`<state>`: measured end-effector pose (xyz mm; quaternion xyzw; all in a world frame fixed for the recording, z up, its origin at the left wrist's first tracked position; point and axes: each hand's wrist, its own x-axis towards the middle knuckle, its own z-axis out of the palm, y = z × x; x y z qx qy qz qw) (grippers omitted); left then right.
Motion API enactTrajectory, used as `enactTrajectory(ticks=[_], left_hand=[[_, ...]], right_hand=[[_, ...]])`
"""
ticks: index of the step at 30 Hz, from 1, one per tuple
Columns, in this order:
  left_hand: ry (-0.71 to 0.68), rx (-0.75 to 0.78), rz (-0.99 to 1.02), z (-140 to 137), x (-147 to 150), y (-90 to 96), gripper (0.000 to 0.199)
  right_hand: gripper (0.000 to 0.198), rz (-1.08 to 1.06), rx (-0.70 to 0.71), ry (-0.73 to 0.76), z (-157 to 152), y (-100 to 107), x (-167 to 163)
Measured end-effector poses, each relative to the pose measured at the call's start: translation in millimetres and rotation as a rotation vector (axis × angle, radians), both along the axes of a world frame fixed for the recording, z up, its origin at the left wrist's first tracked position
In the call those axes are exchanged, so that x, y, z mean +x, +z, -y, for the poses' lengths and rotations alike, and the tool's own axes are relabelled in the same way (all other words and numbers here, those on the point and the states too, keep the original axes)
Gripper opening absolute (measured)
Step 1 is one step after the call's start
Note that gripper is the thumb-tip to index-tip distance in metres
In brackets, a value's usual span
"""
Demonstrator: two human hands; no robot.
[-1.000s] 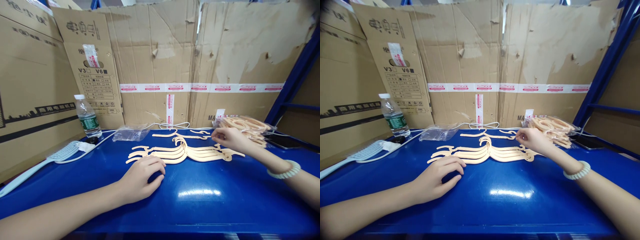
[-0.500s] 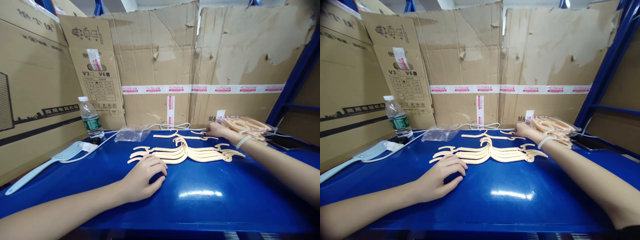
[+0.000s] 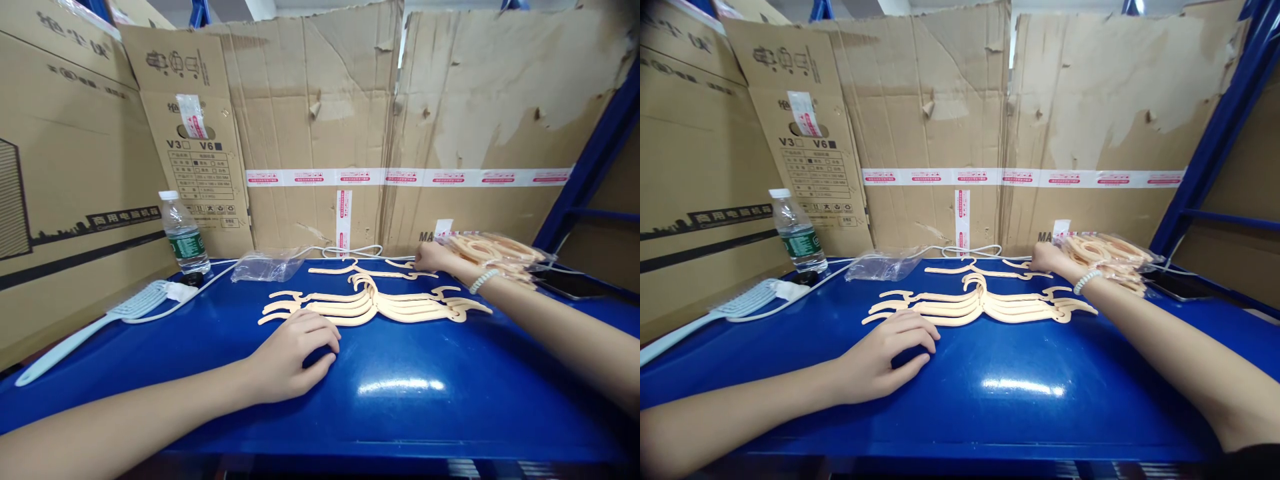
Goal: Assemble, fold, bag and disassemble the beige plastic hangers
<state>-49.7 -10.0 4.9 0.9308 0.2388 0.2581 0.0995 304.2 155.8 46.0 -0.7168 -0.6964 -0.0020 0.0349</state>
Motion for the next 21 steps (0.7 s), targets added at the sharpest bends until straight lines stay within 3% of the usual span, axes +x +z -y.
enactTrajectory(ticks=[6,10,12,14,17,21], left_hand=[[0.041,-0.127,0.053,3,1,1.4,0.017],[0.115,-0.384,0.190,3,4,0.3,0.024],[0.113,-0.540,0.278,2,5,-0.9,0.028],[0.114,-0.675,0.352,0,7,-2.0,0.034],[0.107,-0.774,0.432,-2,8,-2.3,0.034],[0.097,-0.771,0.446,-1,9,0.7,0.026]], right_hand=[[0.014,-0.367,-0.002,0.191,29,12,-24],[0.016,-0.590,-0.063,0.405,70,13,-64],[0.019,-0.857,-0.185,0.618,95,8,-86],[0.024,-0.993,-0.243,0.725,119,2,-107],[0.030,-1.113,-0.317,0.771,147,-9,-130],[0.037,-1.231,-0.426,0.758,161,-17,-144]])
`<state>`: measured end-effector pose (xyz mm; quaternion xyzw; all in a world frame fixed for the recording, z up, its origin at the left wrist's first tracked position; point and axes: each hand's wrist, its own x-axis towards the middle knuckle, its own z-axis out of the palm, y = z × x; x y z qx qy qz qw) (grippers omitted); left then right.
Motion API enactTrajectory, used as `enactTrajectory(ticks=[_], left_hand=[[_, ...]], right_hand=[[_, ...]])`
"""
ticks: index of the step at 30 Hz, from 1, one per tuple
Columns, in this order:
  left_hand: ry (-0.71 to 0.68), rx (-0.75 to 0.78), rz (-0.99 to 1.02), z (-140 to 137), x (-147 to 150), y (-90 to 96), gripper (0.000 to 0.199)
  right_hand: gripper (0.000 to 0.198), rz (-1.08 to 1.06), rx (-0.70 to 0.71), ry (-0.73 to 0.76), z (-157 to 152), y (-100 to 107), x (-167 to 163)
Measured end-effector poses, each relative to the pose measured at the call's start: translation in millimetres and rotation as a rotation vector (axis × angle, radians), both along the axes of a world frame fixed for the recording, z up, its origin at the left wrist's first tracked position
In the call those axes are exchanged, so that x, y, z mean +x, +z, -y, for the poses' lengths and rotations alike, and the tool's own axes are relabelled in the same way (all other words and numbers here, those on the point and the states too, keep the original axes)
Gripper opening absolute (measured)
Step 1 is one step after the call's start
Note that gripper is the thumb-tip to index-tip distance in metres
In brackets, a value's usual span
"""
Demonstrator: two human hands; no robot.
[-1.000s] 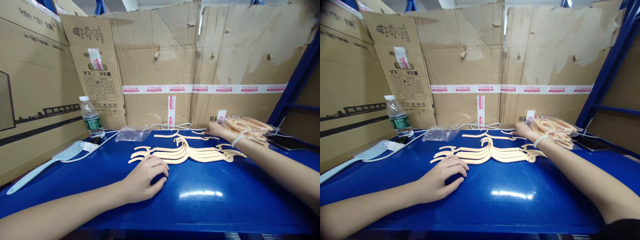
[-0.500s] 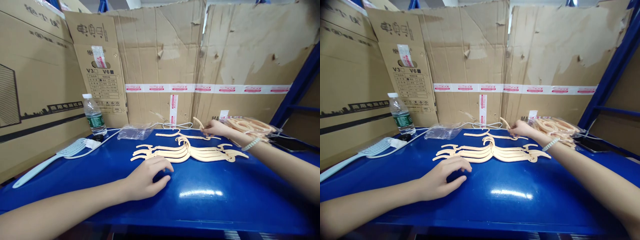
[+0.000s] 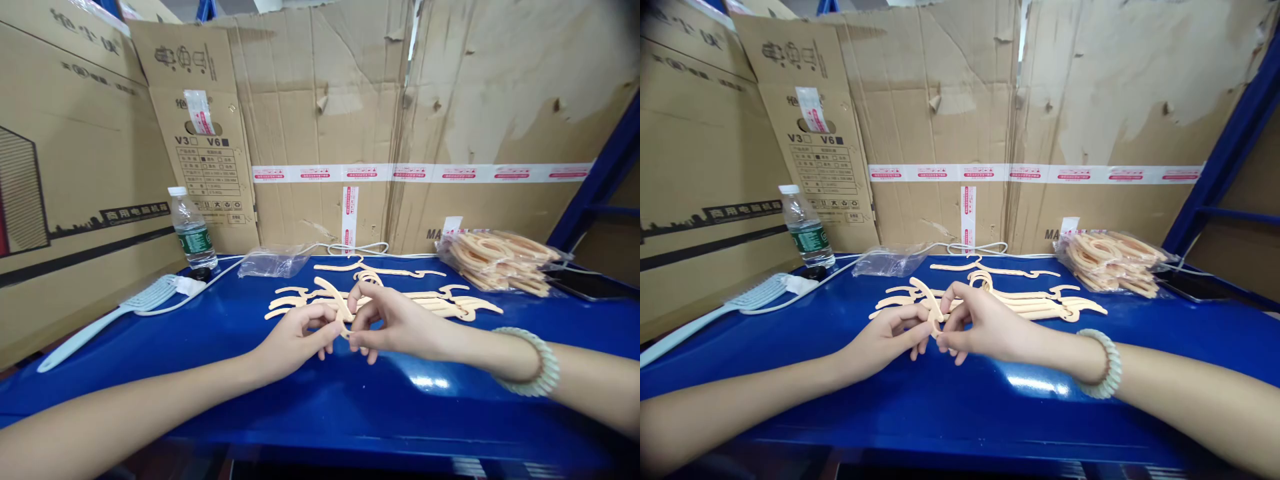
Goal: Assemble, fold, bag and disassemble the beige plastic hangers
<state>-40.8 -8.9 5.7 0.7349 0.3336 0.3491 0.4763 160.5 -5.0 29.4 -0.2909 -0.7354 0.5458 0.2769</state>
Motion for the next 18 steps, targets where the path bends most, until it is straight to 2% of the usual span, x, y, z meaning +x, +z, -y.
enactTrajectory(ticks=[4,6,8,9,11,12,14,18], left_hand=[[0.033,-0.036,0.032,1,-1,3.1,0.025],[0.080,-0.043,0.055,-1,-2,3.4,0.026],[0.140,-0.053,0.092,-3,-3,3.3,0.026],[0.170,-0.062,0.117,-4,-4,3.4,0.025],[0.219,-0.080,0.180,-6,-4,4.1,0.023],[0.237,-0.090,0.213,-6,-5,4.7,0.022],[0.256,-0.117,0.270,-6,-5,6.5,0.020],[0.286,-0.183,0.338,-6,-7,9.0,0.016]], right_hand=[[0.036,0.020,-0.047,0.035,-13,9,6],[0.036,0.044,-0.005,0.009,-31,18,17],[0.031,0.130,0.171,-0.086,-55,25,31],[0.025,0.257,0.319,-0.153,-69,26,39],[0.011,0.630,0.704,-0.362,-96,23,54],[0.006,0.697,0.754,-0.409,-107,20,61],[0.009,0.784,0.797,-0.442,-124,10,70],[0.010,0.866,0.776,-0.408,-136,-6,75]])
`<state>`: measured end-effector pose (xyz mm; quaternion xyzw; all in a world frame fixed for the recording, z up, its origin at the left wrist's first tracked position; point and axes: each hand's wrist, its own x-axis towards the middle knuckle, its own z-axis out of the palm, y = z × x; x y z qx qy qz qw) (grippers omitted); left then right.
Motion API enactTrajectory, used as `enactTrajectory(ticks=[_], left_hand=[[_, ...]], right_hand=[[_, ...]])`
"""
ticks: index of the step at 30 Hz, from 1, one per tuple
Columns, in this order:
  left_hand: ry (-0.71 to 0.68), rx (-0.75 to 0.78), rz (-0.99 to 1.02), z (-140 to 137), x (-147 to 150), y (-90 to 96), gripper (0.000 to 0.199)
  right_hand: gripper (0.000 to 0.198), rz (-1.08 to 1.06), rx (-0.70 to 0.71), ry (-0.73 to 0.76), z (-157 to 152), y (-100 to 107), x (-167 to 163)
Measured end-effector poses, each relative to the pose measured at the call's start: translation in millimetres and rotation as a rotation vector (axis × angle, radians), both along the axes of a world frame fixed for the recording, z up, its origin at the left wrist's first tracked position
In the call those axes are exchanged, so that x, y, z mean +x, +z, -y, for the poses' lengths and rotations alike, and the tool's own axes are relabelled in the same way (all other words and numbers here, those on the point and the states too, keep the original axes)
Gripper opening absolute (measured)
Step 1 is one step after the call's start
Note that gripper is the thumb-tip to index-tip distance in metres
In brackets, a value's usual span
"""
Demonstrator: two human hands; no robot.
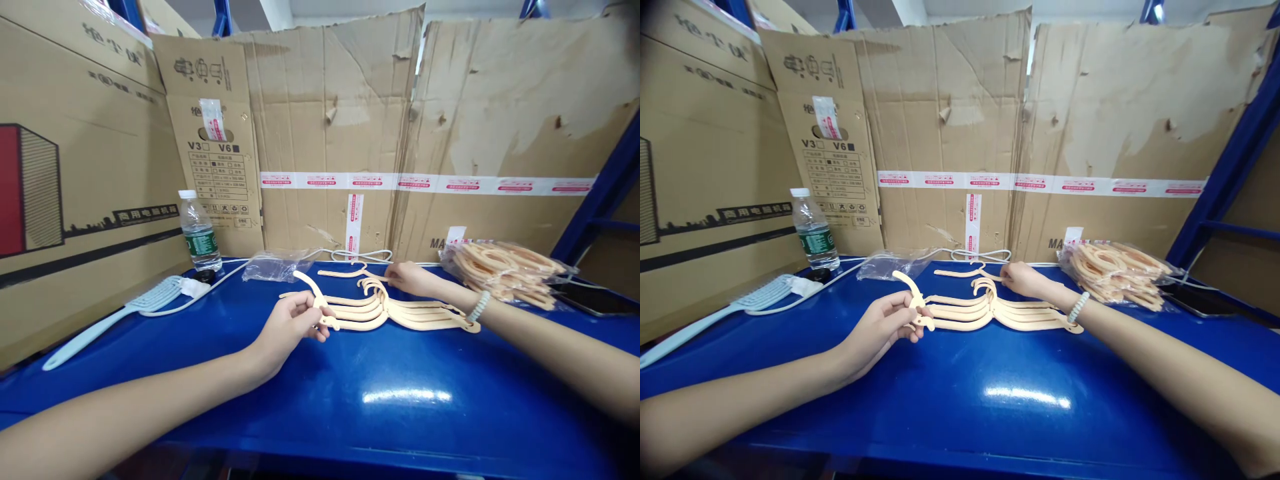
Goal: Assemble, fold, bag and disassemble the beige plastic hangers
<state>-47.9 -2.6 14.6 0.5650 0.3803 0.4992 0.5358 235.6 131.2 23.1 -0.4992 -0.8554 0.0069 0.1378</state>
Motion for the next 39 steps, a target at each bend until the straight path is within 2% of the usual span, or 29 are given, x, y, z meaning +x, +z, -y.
enactTrajectory(ticks=[3,7,10,13,18,22,28,32,39], left_hand=[[0.018,-0.034,0.065,-1,-1,0.0,0.022],[0.027,-0.076,0.158,-4,-2,-0.4,0.023],[-0.012,-0.086,0.213,-6,-3,-1.0,0.022],[-0.065,-0.063,0.238,-8,-5,-1.8,0.022],[-0.051,-0.026,0.238,-8,-4,-2.2,0.024],[-0.080,-0.023,0.243,-10,-3,-2.0,0.025],[-0.133,-0.044,0.317,-15,-4,-2.3,0.022],[-0.155,-0.118,0.380,-15,-2,-0.8,0.022],[-0.177,-0.145,0.359,-11,0,1.4,0.021]], right_hand=[[0.009,0.016,0.000,-0.003,0,3,-2],[0.006,0.000,0.049,0.014,10,25,-1],[0.006,-0.043,0.101,0.024,30,44,4],[0.012,-0.160,0.135,0.050,60,52,11],[0.023,-0.369,0.180,0.129,105,32,25],[0.026,-0.411,0.145,0.188,122,13,34],[0.021,-0.405,0.160,0.232,127,10,39],[0.020,-0.397,0.159,0.228,125,11,40],[0.016,-0.400,0.223,0.263,124,10,43]])
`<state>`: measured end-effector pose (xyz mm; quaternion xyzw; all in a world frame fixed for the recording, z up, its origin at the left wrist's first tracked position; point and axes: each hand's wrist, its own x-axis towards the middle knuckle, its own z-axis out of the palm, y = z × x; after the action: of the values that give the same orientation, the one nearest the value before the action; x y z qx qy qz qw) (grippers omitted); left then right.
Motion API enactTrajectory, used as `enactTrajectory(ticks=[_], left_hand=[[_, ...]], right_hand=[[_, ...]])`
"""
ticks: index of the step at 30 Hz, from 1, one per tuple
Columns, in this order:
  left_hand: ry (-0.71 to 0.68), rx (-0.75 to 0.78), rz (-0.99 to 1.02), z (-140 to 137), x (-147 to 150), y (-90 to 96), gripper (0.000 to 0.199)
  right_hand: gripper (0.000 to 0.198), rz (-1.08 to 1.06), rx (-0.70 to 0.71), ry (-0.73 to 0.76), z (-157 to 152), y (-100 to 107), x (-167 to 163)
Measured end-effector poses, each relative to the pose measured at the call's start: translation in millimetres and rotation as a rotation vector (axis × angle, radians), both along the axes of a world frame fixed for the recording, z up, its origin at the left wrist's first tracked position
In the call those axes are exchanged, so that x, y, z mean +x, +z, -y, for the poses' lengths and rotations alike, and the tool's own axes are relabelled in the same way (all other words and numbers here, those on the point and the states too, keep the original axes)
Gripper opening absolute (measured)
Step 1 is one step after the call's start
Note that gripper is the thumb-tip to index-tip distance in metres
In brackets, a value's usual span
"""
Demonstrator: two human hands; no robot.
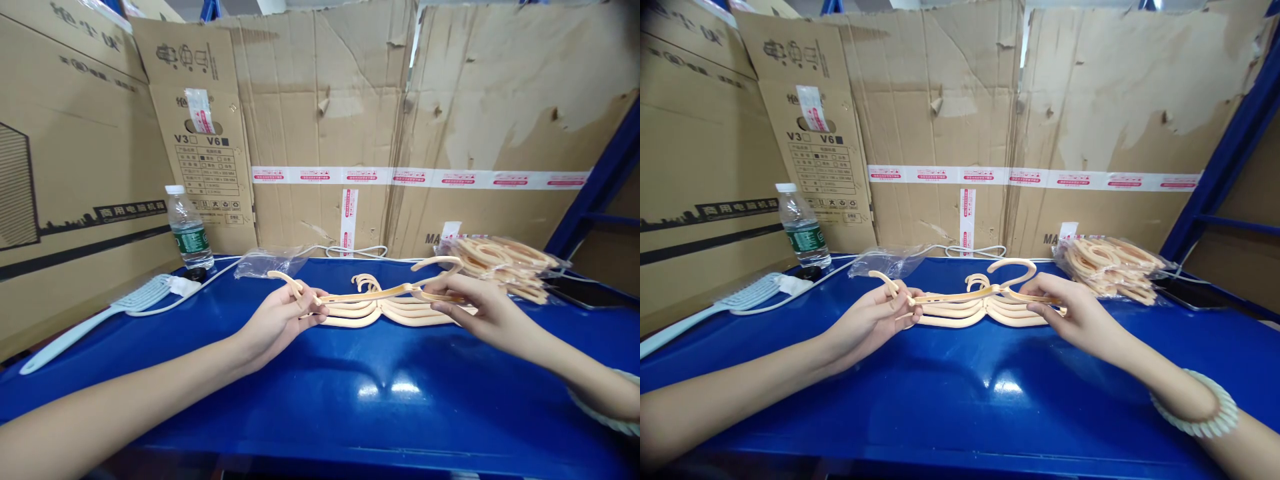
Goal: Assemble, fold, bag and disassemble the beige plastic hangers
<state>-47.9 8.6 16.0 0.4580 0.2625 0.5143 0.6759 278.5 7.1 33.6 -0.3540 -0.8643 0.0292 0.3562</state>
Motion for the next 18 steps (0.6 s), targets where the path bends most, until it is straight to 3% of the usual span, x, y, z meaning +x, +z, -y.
enactTrajectory(ticks=[8,18], left_hand=[[0.012,-0.015,-0.035,-2.4,-1.4,-1.4,0.023],[0.014,-0.003,-0.077,-0.4,-2.1,-2.2,0.029]], right_hand=[[0.017,0.062,0.100,-0.020,1.2,-4.1,0.9],[0.021,0.028,0.068,0.001,5.3,-2.6,-3.5]])
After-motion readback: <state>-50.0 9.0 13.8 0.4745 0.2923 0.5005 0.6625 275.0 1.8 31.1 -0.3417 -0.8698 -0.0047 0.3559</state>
